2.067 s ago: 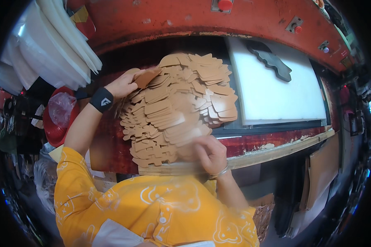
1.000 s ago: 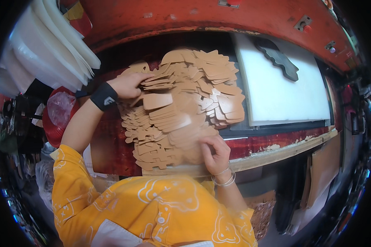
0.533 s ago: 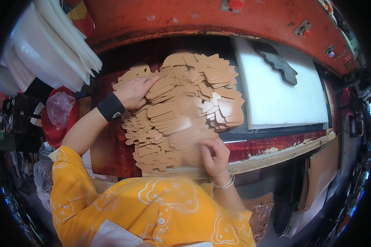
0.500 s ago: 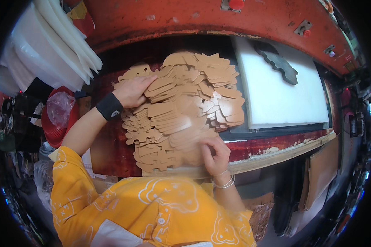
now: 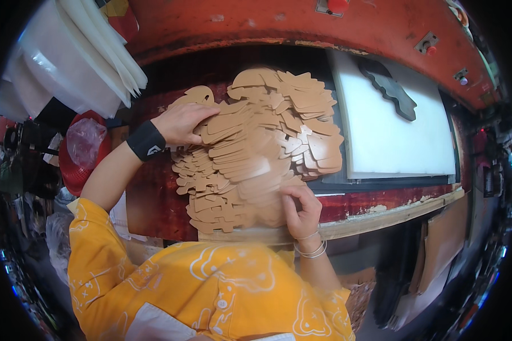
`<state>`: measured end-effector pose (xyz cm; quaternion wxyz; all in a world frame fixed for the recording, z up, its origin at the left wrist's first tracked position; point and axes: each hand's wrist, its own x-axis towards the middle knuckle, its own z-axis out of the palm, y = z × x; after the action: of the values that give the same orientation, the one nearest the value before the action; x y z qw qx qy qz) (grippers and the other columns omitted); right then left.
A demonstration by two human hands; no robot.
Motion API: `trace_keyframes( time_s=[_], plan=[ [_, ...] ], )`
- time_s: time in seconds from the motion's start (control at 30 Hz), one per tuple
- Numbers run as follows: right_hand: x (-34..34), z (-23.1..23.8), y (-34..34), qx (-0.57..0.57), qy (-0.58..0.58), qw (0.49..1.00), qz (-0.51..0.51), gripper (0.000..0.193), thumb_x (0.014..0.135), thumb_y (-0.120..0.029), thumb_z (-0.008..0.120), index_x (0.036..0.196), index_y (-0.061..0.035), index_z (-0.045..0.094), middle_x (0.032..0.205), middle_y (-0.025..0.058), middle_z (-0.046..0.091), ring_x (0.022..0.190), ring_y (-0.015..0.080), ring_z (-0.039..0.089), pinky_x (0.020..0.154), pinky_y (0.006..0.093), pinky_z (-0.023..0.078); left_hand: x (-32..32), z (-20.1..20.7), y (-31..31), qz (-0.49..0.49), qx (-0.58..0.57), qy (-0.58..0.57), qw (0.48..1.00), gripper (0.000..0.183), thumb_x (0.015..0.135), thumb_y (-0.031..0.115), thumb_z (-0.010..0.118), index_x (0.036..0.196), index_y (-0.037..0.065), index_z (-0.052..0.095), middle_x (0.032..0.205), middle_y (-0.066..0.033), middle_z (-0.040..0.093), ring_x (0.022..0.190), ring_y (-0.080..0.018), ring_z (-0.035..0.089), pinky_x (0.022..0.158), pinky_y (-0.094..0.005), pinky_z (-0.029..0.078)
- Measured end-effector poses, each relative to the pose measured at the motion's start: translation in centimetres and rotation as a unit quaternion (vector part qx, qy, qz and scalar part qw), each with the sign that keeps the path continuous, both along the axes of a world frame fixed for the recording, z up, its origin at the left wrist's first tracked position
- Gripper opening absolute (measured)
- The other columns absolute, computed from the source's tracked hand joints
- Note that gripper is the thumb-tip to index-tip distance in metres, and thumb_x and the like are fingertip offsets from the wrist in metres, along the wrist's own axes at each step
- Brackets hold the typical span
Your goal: The person removes cardboard pieces from a die-cut frame, stacks them, and places them into a plastic bag. They repeat this cycle, handling the pieces by hand and using a green clip to secure the bag.
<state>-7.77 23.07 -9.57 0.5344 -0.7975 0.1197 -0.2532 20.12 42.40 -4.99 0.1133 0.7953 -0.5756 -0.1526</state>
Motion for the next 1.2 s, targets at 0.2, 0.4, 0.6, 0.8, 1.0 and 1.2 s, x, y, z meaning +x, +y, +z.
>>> trace_keyframes(
  time_s=[0.2, 0.4, 0.6, 0.8, 1.0, 1.2],
  plan=[
    [-0.1, -0.3, -0.1, -0.039, -0.026, 0.999, 0.015, 0.011, 0.081, 0.003, 0.056, 0.089, 0.0000, 0.062, 0.079, 0.0023, 0.057, 0.060, 0.0043, 0.043, 0.054, 0.0170, 0.033, -1.6, -0.4, -0.6, -0.007, 0.010, -0.070, 0.997, 0.073, 0.064, 0.012, 0.065, 0.127, -0.005, 0.034, 0.124, -0.0230, 0.046, 0.110, -0.0349, 0.048, 0.094, -0.0389, 0.039],
    [-0.1, -0.4, 0.0, -0.027, -0.028, 0.999, 0.009, 0.010, 0.081, 0.003, 0.057, 0.088, -0.0001, 0.062, 0.080, 0.0028, 0.058, 0.062, 0.0050, 0.044, 0.055, 0.0167, 0.034, -0.9, 0.5, -1.1, 0.003, 0.023, -0.020, 1.000, 0.069, 0.065, 0.008, 0.062, 0.128, -0.001, 0.035, 0.115, -0.0237, 0.051, 0.103, -0.0370, 0.051, 0.088, -0.0413, 0.043],
    [-0.4, -0.8, -0.1, -0.020, 0.001, 1.000, 0.001, 0.009, 0.081, 0.003, 0.057, 0.087, 0.0004, 0.062, 0.080, 0.0047, 0.059, 0.065, 0.0071, 0.050, 0.058, 0.0178, 0.037, -1.3, -1.5, -0.4, 0.055, -0.097, -0.067, 0.992, 0.055, 0.070, 0.007, 0.058, 0.122, 0.004, 0.040, 0.093, -0.0209, 0.059, 0.086, -0.0375, 0.057, 0.073, -0.0438, 0.046],
    [-0.4, 1.1, 0.1, -0.063, 0.010, 0.998, 0.021, 0.011, 0.078, 0.000, 0.060, 0.088, -0.0017, 0.064, 0.081, 0.0079, 0.063, 0.072, 0.0130, 0.059, 0.065, 0.0235, 0.046, -1.6, -2.0, -1.2, 0.094, -0.084, -0.090, 0.988, 0.063, 0.070, 0.010, 0.059, 0.129, 0.000, 0.037, 0.102, -0.0214, 0.057, 0.095, -0.0364, 0.055, 0.080, -0.0427, 0.046],
    [1.1, 13.2, -3.9, -0.124, -0.017, 0.992, 0.031, 0.010, 0.078, 0.004, 0.057, 0.086, 0.0005, 0.063, 0.075, 0.0065, 0.060, 0.067, 0.0111, 0.055, 0.060, 0.0223, 0.044, -0.2, 4.6, 0.5, 0.180, -0.120, -0.048, 0.975, 0.039, 0.068, 0.009, 0.062, 0.107, 0.006, 0.058, 0.092, -0.0197, 0.062, 0.087, -0.0363, 0.059, 0.075, -0.0407, 0.048],
    [16.3, 29.1, -7.0, -0.311, -0.235, 0.912, 0.129, 0.016, 0.077, 0.000, 0.057, 0.092, -0.0006, 0.062, 0.075, 0.0110, 0.060, 0.064, 0.0144, 0.057, 0.059, 0.0260, 0.046, -3.7, 11.3, 11.4, 0.239, -0.469, 0.389, 0.756, 0.043, 0.080, 0.007, 0.061, 0.120, -0.002, 0.049, 0.112, -0.0065, 0.057, 0.102, -0.0149, 0.053, 0.088, -0.0288, 0.042]
  ],
)
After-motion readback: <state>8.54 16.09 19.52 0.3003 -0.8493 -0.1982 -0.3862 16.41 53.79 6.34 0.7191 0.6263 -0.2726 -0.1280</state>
